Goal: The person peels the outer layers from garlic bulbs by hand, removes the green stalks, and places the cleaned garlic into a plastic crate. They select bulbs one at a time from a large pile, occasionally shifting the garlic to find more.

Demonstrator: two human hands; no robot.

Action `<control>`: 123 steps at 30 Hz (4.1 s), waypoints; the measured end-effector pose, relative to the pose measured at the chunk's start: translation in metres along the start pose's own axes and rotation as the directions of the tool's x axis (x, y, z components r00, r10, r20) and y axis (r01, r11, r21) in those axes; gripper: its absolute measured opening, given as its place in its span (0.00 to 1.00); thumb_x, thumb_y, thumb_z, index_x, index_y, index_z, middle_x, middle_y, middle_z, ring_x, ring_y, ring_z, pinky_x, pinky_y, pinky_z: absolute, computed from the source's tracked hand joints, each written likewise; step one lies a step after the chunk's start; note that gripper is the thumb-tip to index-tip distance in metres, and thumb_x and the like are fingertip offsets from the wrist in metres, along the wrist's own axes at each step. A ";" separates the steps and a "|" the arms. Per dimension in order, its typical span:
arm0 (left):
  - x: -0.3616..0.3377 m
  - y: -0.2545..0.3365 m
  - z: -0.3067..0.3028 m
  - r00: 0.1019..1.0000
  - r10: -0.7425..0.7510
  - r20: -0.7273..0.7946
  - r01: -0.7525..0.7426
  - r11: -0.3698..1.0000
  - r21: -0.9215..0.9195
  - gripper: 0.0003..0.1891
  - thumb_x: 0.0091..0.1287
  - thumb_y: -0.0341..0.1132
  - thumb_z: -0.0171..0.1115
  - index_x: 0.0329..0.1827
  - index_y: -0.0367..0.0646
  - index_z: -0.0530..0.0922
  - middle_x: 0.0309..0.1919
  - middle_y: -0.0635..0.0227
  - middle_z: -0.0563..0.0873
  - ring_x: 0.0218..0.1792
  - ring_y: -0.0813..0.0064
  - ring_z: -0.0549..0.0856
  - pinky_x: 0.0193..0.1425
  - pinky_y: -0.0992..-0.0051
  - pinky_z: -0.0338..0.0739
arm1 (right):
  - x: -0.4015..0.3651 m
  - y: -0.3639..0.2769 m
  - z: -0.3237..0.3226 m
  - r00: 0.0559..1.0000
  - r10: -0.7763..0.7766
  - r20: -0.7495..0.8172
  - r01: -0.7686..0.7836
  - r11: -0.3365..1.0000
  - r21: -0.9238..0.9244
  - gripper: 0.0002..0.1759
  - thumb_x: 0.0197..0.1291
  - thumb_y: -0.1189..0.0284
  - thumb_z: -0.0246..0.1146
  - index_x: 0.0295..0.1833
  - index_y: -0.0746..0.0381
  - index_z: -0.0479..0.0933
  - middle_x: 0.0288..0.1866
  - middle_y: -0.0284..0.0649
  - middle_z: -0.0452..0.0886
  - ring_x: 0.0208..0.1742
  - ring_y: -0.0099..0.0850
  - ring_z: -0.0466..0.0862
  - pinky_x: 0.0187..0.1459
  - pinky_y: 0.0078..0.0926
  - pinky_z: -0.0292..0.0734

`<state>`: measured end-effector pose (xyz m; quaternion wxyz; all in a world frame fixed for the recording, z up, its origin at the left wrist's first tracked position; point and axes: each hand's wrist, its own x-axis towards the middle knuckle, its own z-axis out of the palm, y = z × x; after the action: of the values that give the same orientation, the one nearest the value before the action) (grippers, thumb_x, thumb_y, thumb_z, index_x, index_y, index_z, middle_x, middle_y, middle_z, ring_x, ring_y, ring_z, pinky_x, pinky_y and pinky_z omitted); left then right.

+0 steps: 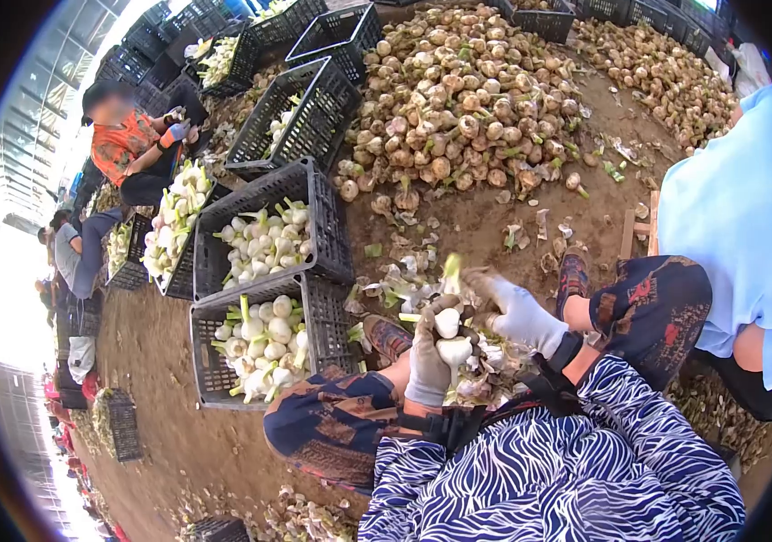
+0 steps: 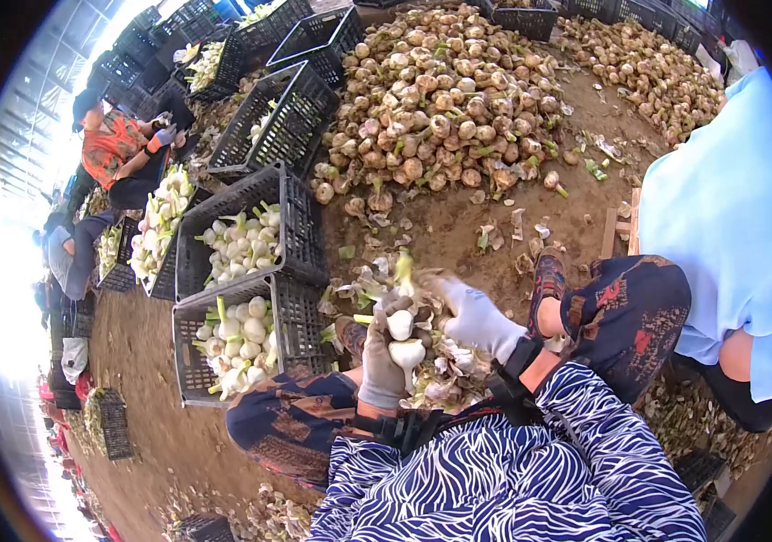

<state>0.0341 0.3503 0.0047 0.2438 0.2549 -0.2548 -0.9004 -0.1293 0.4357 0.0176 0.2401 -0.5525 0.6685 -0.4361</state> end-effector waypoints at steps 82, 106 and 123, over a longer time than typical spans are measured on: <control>0.060 0.242 -0.025 0.851 0.393 -0.349 -0.421 0.907 -0.004 0.34 0.71 0.53 0.49 0.73 0.40 0.56 0.71 0.53 0.60 0.67 0.52 0.66 0.63 0.44 0.71 | -0.071 0.138 0.010 0.617 0.778 0.122 -0.739 0.626 -0.249 0.38 0.58 0.51 0.58 0.69 0.62 0.66 0.63 0.57 0.74 0.63 0.52 0.75 0.60 0.42 0.72; -0.098 0.200 -0.035 0.732 0.501 -0.462 -0.129 0.767 0.628 0.08 0.70 0.38 0.58 0.43 0.42 0.75 0.33 0.69 0.81 0.34 0.78 0.81 0.40 0.75 0.78 | -0.042 0.144 0.089 0.531 0.847 -0.010 -0.810 0.511 0.289 0.40 0.64 0.46 0.56 0.76 0.52 0.56 0.55 0.59 0.79 0.57 0.51 0.80 0.54 0.40 0.75; 0.189 -0.068 -0.195 0.925 0.202 -0.321 0.380 -0.484 0.788 0.39 0.60 0.56 0.62 0.74 0.56 0.62 0.70 0.39 0.60 0.69 0.43 0.63 0.69 0.54 0.64 | 0.035 0.282 -0.110 0.032 0.853 -0.521 -0.366 0.495 0.788 0.27 0.62 0.65 0.64 0.63 0.67 0.69 0.56 0.49 0.77 0.56 0.38 0.78 0.59 0.32 0.72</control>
<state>-0.0151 0.2285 -0.2430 -0.1417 0.5074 -0.8280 -0.1919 -0.3765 0.4401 -0.1601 0.1290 0.2100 0.7308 -0.6366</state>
